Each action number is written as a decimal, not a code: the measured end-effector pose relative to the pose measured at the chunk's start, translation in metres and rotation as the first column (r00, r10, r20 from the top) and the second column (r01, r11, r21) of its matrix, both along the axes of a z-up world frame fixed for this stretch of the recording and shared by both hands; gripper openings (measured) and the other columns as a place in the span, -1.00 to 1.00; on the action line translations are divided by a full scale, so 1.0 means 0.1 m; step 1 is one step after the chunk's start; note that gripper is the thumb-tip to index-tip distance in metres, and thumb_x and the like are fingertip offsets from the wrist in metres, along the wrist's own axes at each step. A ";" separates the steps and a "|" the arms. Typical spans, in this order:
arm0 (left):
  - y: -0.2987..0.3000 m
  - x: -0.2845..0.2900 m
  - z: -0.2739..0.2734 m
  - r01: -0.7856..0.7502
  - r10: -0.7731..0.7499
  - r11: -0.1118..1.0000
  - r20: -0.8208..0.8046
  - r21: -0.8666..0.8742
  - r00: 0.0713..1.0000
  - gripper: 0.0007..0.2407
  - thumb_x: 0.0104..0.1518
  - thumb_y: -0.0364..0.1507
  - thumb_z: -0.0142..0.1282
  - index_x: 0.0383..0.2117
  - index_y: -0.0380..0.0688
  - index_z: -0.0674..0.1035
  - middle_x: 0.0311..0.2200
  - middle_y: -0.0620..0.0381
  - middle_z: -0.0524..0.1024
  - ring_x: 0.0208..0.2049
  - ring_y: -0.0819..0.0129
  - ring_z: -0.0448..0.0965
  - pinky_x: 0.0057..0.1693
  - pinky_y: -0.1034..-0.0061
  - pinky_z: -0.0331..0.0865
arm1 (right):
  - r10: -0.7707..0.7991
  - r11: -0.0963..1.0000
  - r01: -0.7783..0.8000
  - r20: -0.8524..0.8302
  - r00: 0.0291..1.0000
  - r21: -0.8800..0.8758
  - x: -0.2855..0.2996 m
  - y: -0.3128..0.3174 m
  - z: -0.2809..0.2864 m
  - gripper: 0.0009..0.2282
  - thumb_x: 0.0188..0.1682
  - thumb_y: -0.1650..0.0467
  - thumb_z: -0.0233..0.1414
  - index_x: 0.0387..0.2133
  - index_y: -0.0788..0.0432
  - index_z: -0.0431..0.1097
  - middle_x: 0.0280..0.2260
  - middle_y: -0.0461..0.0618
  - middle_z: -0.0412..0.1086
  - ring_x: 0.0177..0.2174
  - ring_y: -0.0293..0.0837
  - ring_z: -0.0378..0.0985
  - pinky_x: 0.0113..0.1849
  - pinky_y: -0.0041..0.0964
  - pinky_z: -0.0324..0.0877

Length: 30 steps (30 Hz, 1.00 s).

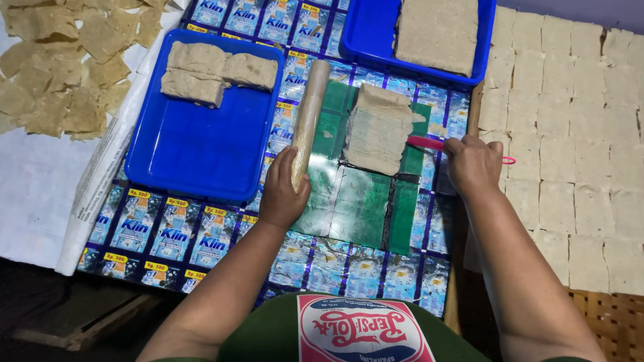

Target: Flattening sheets of dough and cutting them into squares for cracker production.

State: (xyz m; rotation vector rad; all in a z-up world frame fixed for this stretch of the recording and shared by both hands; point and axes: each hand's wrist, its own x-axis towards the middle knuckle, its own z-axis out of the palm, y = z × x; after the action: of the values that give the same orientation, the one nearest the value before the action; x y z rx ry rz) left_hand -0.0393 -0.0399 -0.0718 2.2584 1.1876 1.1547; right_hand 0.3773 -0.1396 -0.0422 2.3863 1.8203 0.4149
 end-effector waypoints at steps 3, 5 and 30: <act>0.01 0.00 -0.02 0.004 -0.005 1.000 0.018 0.025 1.000 -0.53 0.09 -0.46 0.14 0.20 -0.18 0.40 0.16 -0.17 0.38 0.19 -0.12 0.43 0.23 0.11 0.37 | 0.040 0.999 -0.040 0.014 0.999 -0.017 -0.01 0.09 0.05 -0.91 0.09 0.23 -0.01 -0.39 -0.29 0.41 -0.43 -0.27 0.38 -0.28 -0.18 0.56 -0.07 -0.16 0.19; 0.01 0.00 -0.02 0.001 -0.001 1.000 0.017 0.023 1.000 -0.52 0.09 -0.46 0.14 0.20 -0.17 0.40 0.16 -0.16 0.38 0.19 -0.11 0.44 0.23 0.11 0.38 | 0.048 0.999 -0.048 0.009 0.999 -0.024 -0.05 0.14 0.08 -0.91 0.09 0.23 -0.01 -0.39 -0.29 0.41 -0.43 -0.27 0.40 -0.28 -0.19 0.57 -0.06 -0.17 0.18; 0.01 -0.01 0.10 -0.011 0.010 1.000 0.036 0.007 0.999 -0.53 0.09 -0.45 0.14 0.20 -0.14 0.41 0.14 -0.15 0.40 0.14 -0.11 0.49 0.19 0.11 0.42 | 0.192 0.981 -0.190 -0.062 0.979 0.040 -0.44 0.67 -0.05 -0.94 0.06 0.16 0.03 -0.36 -0.30 0.42 -0.45 -0.31 0.35 -0.30 -0.21 0.54 -0.07 -0.16 0.15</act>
State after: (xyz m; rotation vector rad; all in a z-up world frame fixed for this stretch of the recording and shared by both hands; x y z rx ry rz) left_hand -0.0398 -0.0390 -0.0620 2.2295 1.1846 1.2004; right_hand 0.3330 -0.0722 -0.0473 2.2798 2.0973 0.3929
